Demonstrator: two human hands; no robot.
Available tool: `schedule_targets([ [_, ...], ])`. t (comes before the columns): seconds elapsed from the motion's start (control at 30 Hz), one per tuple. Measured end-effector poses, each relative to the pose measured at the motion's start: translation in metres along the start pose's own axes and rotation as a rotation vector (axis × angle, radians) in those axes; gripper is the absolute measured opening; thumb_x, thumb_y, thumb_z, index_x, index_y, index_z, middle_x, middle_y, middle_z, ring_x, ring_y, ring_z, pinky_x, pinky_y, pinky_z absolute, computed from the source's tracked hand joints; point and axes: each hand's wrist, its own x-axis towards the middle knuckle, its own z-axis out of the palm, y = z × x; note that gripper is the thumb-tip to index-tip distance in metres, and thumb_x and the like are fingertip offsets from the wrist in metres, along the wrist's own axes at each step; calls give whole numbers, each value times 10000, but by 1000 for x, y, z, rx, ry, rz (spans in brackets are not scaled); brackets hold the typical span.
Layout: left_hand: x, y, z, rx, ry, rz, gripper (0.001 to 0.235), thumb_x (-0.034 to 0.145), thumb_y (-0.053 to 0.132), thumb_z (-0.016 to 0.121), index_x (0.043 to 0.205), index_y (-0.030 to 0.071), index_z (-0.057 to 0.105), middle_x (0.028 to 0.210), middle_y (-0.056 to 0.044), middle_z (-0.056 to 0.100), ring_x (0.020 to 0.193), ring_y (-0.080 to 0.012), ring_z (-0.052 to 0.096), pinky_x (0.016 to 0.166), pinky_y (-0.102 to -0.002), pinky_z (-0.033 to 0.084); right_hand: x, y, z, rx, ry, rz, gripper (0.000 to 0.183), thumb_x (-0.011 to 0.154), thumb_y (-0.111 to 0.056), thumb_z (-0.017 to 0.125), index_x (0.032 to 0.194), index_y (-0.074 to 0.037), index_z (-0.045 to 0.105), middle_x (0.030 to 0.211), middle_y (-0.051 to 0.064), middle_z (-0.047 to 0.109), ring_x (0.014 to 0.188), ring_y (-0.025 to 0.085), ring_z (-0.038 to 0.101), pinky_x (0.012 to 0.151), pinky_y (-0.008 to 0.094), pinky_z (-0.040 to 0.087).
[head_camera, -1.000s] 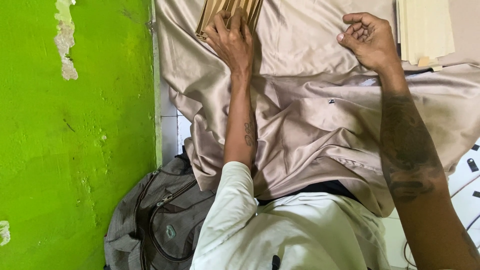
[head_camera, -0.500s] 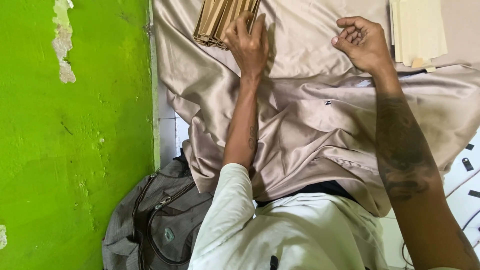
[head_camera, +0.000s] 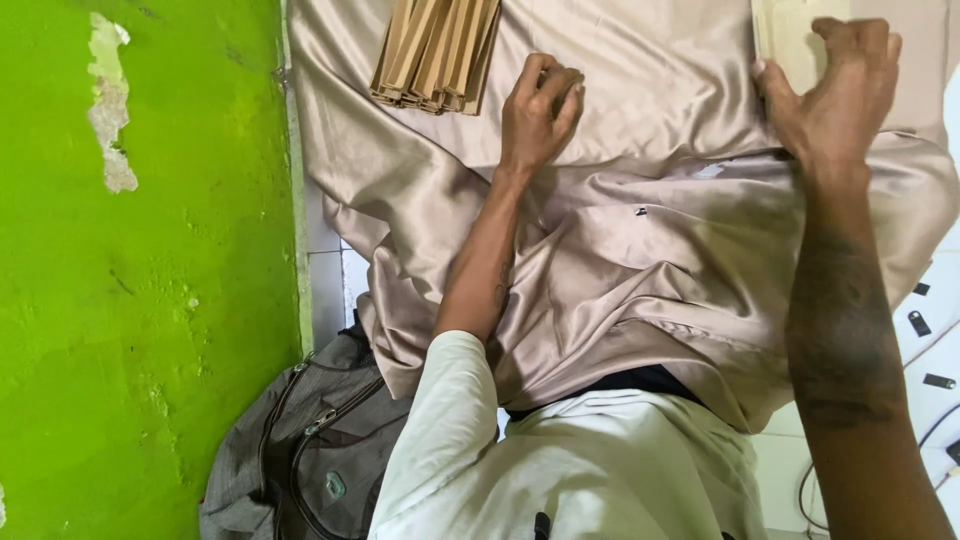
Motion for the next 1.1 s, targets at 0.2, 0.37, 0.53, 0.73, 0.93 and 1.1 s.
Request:
schedule_targets([
  [0.2, 4, 17, -13, -75, -50, -22, 135, 968, 130, 620, 1014, 21, 685, 962, -68, 496, 820, -266, 627, 652, -400, 524, -32, 19, 19, -143, -87, -102, 335, 1109, -346, 766, 1055, -20, 819, 1042, 158, 663, 968, 334, 610, 650, 452, 524],
  [0.37, 6, 18, -9, -51, -75, -58, 114, 931, 111, 639, 968, 28, 708, 928, -44, 539, 759, -216, 618, 599, -377, 537, -34, 23, 31, -347, -21, -166, 261, 1091, -366, 742, 1041, -112, 778, 985, 80, 672, 873, 262, 629, 639, 368, 527],
  [0.53, 8, 19, -10, -69, -87, -80, 145, 950, 135, 621, 953, 26, 716, 904, -42, 533, 722, -213, 605, 600, -371, 504, -29, 24, 28, -320, -64, -183, 185, 1128, -237, 689, 992, -123, 741, 857, 39, 651, 718, 226, 645, 553, 344, 541],
  [0.73, 3, 16, -10, -72, -67, -76, 197, 970, 176, 601, 985, 20, 721, 932, -51, 547, 760, -231, 635, 636, -383, 535, -7, 25, 4, -208, -94, 114, 113, 966, -58, 664, 998, -31, 769, 827, 134, 756, 657, 290, 730, 566, 420, 620],
  [0.93, -6, -9, 8, 112, 5, 33, 762, 963, 470, 708, 1582, 222, 337, 1319, -89, 513, 1112, -191, 631, 925, -389, 616, 17, -41, 22, 197, 254, -454, 316, 836, 35, 673, 1133, 42, 781, 1167, 200, 763, 1075, 361, 683, 986, 433, 504],
  [1.1, 1, 9, -7, 161, -164, 211, 175, 962, 267, 685, 986, 102, 737, 984, -21, 695, 1017, -260, 515, 790, -450, 389, 1, -85, 56, 443, -279, -449, 224, 1060, -158, 716, 1241, -39, 773, 1362, 173, 704, 1335, 368, 546, 1096, 533, 397],
])
